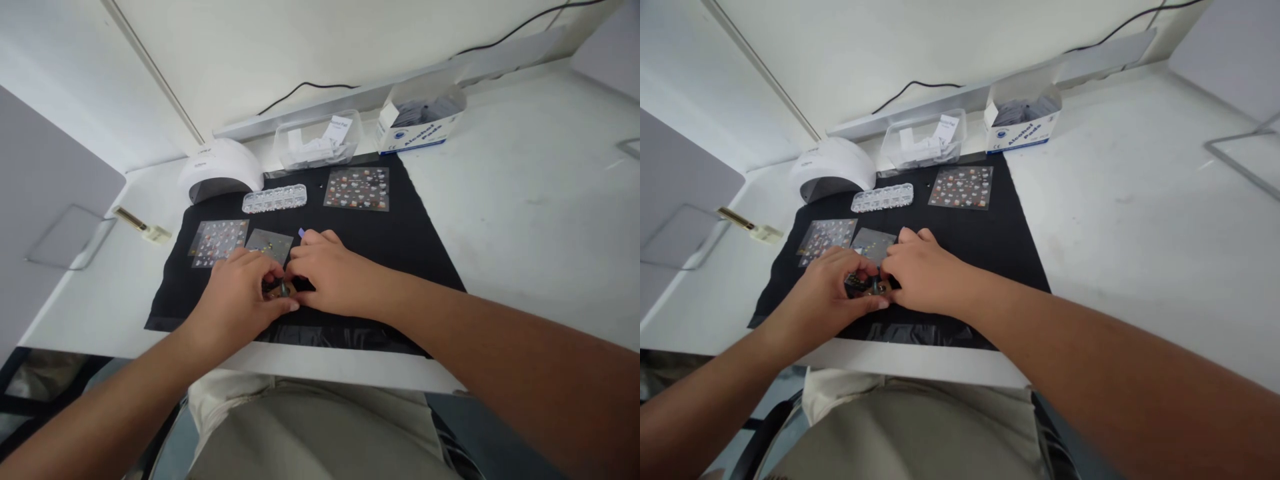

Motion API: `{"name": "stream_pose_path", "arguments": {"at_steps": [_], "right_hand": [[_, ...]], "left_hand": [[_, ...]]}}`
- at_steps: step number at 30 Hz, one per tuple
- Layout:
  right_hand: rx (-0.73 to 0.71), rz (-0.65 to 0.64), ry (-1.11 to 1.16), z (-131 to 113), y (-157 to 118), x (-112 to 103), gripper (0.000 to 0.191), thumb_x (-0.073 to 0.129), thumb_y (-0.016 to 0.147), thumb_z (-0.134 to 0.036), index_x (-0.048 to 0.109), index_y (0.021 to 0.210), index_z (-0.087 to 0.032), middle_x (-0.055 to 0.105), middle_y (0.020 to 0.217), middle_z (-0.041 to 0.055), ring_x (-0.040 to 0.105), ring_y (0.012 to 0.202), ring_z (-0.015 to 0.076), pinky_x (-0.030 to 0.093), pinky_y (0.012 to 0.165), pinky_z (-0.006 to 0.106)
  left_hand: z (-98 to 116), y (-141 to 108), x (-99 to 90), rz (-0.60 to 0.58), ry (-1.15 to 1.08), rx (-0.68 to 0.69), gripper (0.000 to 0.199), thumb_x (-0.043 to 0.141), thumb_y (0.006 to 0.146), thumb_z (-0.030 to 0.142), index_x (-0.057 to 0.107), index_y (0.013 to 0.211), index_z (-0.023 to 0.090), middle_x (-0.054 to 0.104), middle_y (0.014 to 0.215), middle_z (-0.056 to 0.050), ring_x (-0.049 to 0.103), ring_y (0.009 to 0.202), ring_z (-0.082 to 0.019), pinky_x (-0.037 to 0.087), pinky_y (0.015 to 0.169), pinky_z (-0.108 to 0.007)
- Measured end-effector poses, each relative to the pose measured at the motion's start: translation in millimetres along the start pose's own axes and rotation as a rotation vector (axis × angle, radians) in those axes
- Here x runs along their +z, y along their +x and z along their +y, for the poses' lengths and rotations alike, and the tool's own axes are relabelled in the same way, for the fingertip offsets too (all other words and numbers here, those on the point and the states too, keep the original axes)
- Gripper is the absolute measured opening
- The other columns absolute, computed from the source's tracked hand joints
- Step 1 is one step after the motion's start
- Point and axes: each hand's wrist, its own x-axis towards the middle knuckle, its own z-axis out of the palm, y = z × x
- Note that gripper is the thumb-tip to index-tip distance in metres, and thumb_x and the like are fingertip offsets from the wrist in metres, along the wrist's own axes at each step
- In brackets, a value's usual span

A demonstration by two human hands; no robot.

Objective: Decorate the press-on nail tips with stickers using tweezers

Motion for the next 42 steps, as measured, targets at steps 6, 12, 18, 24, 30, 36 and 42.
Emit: {"name": "stream_pose_path", "arguments": {"at_steps": [6,12,18,24,30,36,42], "right_hand": [[0.001,0.002,0.028,2,1,1,0.014,0.077,0.083,-0.031,0.078,0.085,-0.017,0.073,0.093,0.0095,0.049,0.098,0.0282,0.028,0.085,0.041],[0.015,-0.006,0.043,2,-1,-1,0.018,0.079,0.082,-0.031,0.078,0.091,-0.016,0.073,0.094,0.0100,0.050,0.099,0.0296,0.029,0.084,0.042],[0.019,0.003,0.058,3,-6,-6,0.037,0.086,0.074,-0.033,0.075,0.104,-0.012,0.072,0.094,0.0111,0.052,0.100,0.0313,0.033,0.091,0.045],[0.032,0.021,0.096,3,-4,-8,0.044,0.087,0.071,-0.035,0.073,0.106,-0.013,0.071,0.093,0.0099,0.054,0.098,0.0309,0.038,0.092,0.045],[0.086,0.042,0.104,-1,-6,-13,0.035,0.088,0.068,-0.039,0.070,0.090,-0.018,0.069,0.087,0.0072,0.054,0.091,0.0287,0.038,0.086,0.042],[0.130,0.103,0.094,-9,-10,-12,0.034,0.086,0.070,-0.041,0.063,0.081,-0.018,0.065,0.080,0.0054,0.053,0.084,0.0257,0.034,0.082,0.039],[0.113,0.103,0.094,-10,-11,-7,0.024,0.083,0.070,-0.027,0.063,0.079,-0.017,0.067,0.080,0.0056,0.054,0.084,0.0254,0.033,0.083,0.040]], "left_hand": [[-1,-1,2.9,0.016,-0.023,0.004,0.030,0.089,0.066,0.021,0.069,0.088,0.022,0.071,0.084,-0.003,0.063,0.087,-0.028,0.047,0.078,-0.044],[-15,-7,-15.1,0.114,-0.096,0.021,0.033,0.079,0.077,0.037,0.065,0.103,0.022,0.065,0.092,-0.003,0.062,0.089,-0.026,0.049,0.080,-0.042],[-64,0,-46.3,0.145,-0.085,0.063,0.016,0.057,0.093,0.026,0.068,0.103,0.021,0.065,0.094,-0.004,0.064,0.091,-0.022,0.053,0.082,-0.037],[-77,20,-29.0,-0.026,0.074,0.132,0.011,0.065,0.091,0.017,0.072,0.100,0.019,0.072,0.098,-0.006,0.066,0.098,-0.023,0.054,0.092,-0.043],[-83,30,-7.4,-0.077,0.205,0.115,0.023,0.064,0.099,0.034,0.067,0.114,0.016,0.069,0.117,-0.008,0.068,0.102,-0.022,0.059,0.091,-0.044],[-88,30,-9.1,-0.119,0.235,0.127,0.020,0.064,0.100,0.032,0.068,0.111,0.015,0.070,0.114,-0.007,0.069,0.101,-0.022,0.059,0.090,-0.044],[-81,31,-15.1,-0.122,0.211,0.151,0.019,0.070,0.093,0.019,0.069,0.112,0.017,0.073,0.099,-0.006,0.066,0.099,-0.026,0.054,0.092,-0.049]]}}
